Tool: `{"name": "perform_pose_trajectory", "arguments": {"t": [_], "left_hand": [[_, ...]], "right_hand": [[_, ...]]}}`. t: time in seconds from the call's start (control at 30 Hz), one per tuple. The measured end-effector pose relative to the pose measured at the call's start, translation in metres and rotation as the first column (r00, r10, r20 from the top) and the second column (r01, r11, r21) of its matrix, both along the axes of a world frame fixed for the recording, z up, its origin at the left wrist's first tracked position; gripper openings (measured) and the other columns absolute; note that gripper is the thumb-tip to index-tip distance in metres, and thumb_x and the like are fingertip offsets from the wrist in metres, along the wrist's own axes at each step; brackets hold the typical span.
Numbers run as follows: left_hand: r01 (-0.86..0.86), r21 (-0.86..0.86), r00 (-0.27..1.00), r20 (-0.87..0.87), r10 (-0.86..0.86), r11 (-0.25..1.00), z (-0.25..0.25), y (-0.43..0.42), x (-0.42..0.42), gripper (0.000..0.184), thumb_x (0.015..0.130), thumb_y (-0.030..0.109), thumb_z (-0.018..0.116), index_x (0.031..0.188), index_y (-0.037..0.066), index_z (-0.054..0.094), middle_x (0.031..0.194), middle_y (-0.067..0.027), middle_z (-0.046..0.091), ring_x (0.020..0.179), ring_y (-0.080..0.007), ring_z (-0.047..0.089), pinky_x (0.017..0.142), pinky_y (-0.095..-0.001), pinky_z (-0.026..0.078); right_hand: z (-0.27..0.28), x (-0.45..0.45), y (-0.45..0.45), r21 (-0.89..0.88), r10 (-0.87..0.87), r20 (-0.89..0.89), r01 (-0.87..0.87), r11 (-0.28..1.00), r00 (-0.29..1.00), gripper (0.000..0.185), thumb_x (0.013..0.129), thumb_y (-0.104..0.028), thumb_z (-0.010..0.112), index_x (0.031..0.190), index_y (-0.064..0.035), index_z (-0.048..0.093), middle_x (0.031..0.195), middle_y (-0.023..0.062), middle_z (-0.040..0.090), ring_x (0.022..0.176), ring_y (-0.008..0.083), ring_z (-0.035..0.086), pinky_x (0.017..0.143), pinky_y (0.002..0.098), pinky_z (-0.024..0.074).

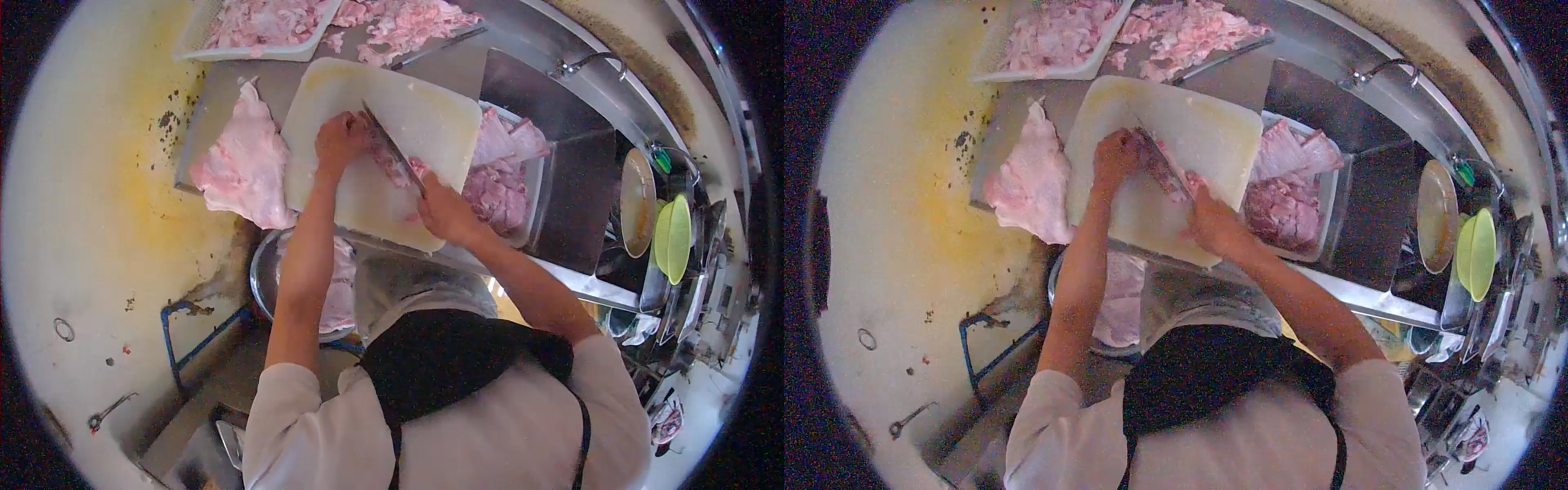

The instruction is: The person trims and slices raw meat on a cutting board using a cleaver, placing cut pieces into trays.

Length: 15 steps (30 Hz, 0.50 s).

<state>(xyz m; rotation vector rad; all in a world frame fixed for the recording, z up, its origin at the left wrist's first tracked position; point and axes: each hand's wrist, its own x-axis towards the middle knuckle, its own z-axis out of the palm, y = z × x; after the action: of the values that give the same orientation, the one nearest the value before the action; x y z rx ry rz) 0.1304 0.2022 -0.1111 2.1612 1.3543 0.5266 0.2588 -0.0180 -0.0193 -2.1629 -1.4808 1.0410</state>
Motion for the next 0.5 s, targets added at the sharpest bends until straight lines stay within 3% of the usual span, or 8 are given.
{"name": "perform_pose_trajectory", "arguments": {"t": [0.1, 0.2, 0.23, 0.3, 0.4, 0.5], "left_hand": [[0.043, 0.132, 0.978, 0.198, -0.068, 0.990, -0.024, 0.015, -0.011, 0.026, 0.085, 0.027, 0.057, 0.090, 0.005, 0.069, 0.085, -0.0200, 0.068, 0.080, -0.0387, 0.066, 0.074, -0.0475, 0.051], [0.038, 0.007, 0.928, 0.371, -0.037, 0.999, 0.006, 0.023, -0.023, 0.025, 0.085, 0.024, 0.056, 0.087, 0.002, 0.067, 0.081, -0.0205, 0.067, 0.080, -0.0377, 0.066, 0.073, -0.0464, 0.050], [-0.001, -0.063, 0.939, 0.344, 0.022, 0.998, 0.013, 0.027, -0.028, 0.024, 0.084, 0.023, 0.056, 0.088, 0.002, 0.067, 0.082, -0.0206, 0.068, 0.081, -0.0375, 0.066, 0.073, -0.0459, 0.051], [-0.082, -0.192, 0.952, 0.274, 0.134, 0.978, 0.026, 0.034, -0.036, 0.024, 0.083, 0.022, 0.056, 0.090, 0.001, 0.067, 0.084, -0.0208, 0.068, 0.083, -0.0371, 0.067, 0.074, -0.0450, 0.051], [-0.084, 0.121, 0.985, -0.139, 0.101, 0.989, 0.018, 0.044, -0.048, 0.027, 0.082, 0.024, 0.059, 0.096, 0.001, 0.065, 0.096, -0.0208, 0.068, 0.085, -0.0379, 0.066, 0.075, -0.0453, 0.052], [-0.061, 0.188, 0.998, -0.006, 0.063, 0.980, 0.005, 0.021, -0.026, 0.036, 0.080, 0.032, 0.064, 0.099, 0.001, 0.064, 0.108, -0.0222, 0.065, 0.089, -0.0391, 0.066, 0.079, -0.0469, 0.052]], "right_hand": [[-0.012, 0.007, -0.084, -0.096, 0.002, 0.066, 0.004, 0.995, 0.998, 0.030, 0.094, -0.021, 0.054, 0.111, -0.0002, 0.041, 0.085, 0.0272, 0.063, 0.080, 0.0482, 0.062, 0.074, 0.0548, 0.0480], [0.022, 0.008, -0.124, -0.310, -0.037, 0.095, 0.065, 0.949, 0.995, 0.035, 0.093, -0.025, 0.055, 0.114, -0.0010, 0.041, 0.086, 0.0298, 0.063, 0.084, 0.0488, 0.062, 0.076, 0.0573, 0.0482], [0.030, 0.010, -0.133, -0.375, -0.051, 0.090, 0.081, 0.924, 0.995, 0.037, 0.092, -0.026, 0.056, 0.115, -0.0009, 0.041, 0.085, 0.0310, 0.064, 0.085, 0.0492, 0.063, 0.076, 0.0583, 0.0487], [0.034, 0.015, -0.152, -0.331, -0.053, 0.075, 0.075, 0.941, 0.996, 0.036, 0.092, -0.027, 0.056, 0.113, -0.0003, 0.043, 0.086, 0.0294, 0.064, 0.086, 0.0476, 0.063, 0.076, 0.0570, 0.0485], [0.045, 0.031, -0.154, -0.308, -0.124, -0.076, 0.095, 0.947, 0.989, 0.037, 0.092, -0.029, 0.057, 0.113, 0.0007, 0.046, 0.087, 0.0265, 0.065, 0.087, 0.0463, 0.063, 0.076, 0.0549, 0.0477], [0.034, 0.037, -0.162, -0.152, -0.220, -0.175, 0.194, 0.969, 0.960, 0.037, 0.092, -0.028, 0.060, 0.112, 0.0008, 0.049, 0.085, 0.0241, 0.064, 0.084, 0.0453, 0.062, 0.075, 0.0522, 0.0470]]}}
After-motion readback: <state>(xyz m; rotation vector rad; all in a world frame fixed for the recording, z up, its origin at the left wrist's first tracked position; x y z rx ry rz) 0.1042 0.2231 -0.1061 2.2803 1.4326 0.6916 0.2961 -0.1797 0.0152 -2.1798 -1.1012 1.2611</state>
